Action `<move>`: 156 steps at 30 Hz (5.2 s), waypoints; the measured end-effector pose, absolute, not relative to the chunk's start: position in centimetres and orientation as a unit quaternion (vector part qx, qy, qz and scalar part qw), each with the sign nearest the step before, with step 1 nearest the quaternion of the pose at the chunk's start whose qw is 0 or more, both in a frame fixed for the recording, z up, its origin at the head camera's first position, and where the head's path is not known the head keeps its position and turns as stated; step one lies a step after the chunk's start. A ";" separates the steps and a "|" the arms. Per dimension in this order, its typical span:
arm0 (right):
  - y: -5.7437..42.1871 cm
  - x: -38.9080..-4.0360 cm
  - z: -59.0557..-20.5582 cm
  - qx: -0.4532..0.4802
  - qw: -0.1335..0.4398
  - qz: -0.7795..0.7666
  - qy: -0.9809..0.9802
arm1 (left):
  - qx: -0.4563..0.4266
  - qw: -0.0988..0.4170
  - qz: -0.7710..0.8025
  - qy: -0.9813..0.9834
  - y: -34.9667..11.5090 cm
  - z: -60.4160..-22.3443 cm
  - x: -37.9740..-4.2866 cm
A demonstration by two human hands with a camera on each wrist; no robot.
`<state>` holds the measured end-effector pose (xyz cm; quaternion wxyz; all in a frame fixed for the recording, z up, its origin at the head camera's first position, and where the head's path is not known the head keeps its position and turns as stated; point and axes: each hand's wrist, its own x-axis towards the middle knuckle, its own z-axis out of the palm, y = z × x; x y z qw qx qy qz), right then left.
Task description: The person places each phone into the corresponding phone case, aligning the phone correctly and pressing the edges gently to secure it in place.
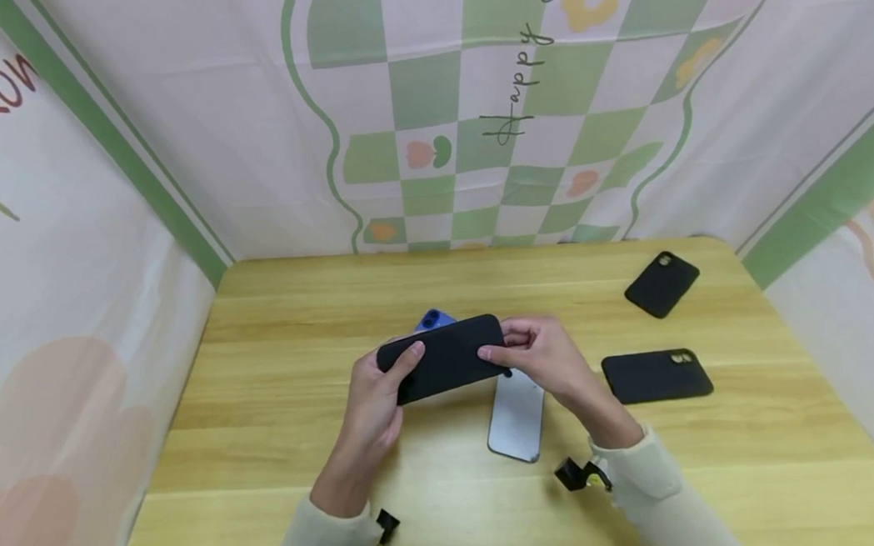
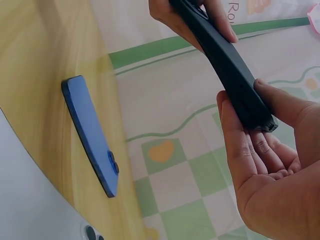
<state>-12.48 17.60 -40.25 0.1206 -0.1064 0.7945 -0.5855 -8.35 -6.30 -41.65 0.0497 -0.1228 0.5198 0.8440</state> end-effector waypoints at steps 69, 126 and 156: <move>16.3 -10.9 -40.8 -0.041 0.152 -0.783 0.602 | -0.109 0.047 0.881 0.459 -6.5 -40.4 -8.8; 15.4 -11.2 -39.9 -0.125 0.203 -0.600 0.764 | 0.018 0.209 0.769 0.604 -9.6 -40.6 -9.1; 8.8 -7.4 -46.3 -0.086 0.320 -0.649 0.685 | 0.017 0.327 0.651 0.685 -15.9 -44.2 -8.1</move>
